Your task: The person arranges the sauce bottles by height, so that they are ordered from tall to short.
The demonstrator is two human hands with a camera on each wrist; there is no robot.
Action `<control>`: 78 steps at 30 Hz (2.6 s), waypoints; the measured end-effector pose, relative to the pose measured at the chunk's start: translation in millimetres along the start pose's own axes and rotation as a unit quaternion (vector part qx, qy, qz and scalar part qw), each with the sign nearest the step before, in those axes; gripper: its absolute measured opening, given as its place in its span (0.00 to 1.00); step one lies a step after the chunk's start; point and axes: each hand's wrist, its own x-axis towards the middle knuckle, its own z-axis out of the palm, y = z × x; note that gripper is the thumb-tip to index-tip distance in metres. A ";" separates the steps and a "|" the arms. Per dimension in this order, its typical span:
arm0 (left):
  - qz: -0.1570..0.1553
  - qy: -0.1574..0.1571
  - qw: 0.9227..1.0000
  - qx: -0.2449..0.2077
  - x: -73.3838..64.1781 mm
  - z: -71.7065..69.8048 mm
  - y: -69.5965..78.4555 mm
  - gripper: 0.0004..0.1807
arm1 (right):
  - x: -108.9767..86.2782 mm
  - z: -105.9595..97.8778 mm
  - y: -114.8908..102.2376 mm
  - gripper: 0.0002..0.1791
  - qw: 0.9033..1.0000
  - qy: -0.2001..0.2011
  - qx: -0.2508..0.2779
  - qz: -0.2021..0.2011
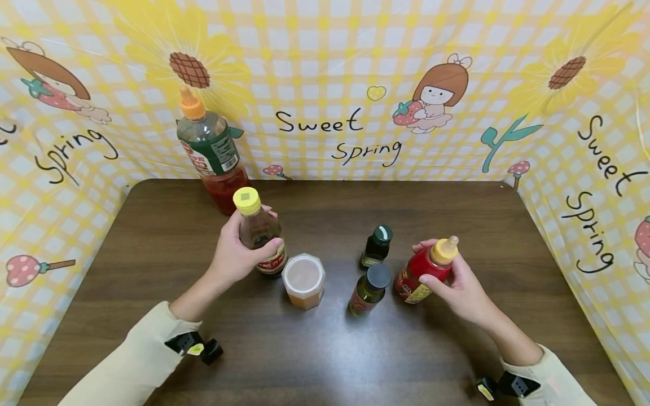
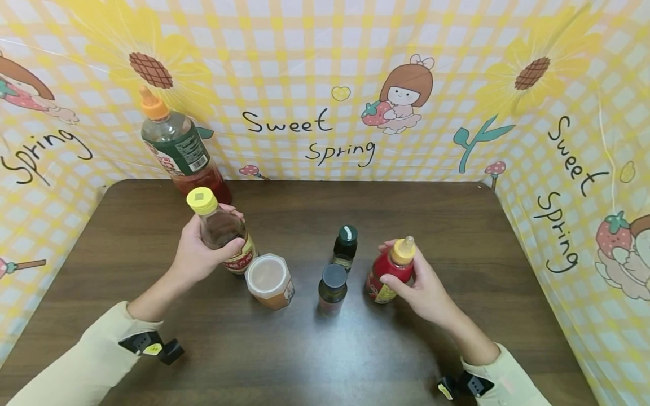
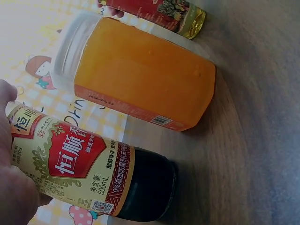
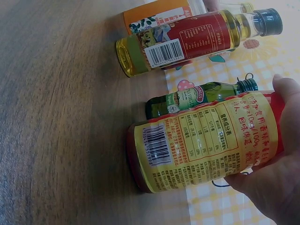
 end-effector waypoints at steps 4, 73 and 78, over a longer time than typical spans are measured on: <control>0.020 0.007 1.000 0.015 7.7 0.1 1.4 0.30 | -0.5 -0.3 0.8 0.34 1.000 0.002 0.002 -0.004; -0.054 0.063 0.996 0.024 146.4 22.3 -54.5 0.29 | 2.0 -2.7 -1.4 0.32 1.000 -0.002 -0.005 -0.002; -0.059 0.058 0.996 0.024 145.5 20.7 -54.3 0.30 | 6.8 -6.1 -3.1 0.32 1.000 0.001 -0.002 -0.010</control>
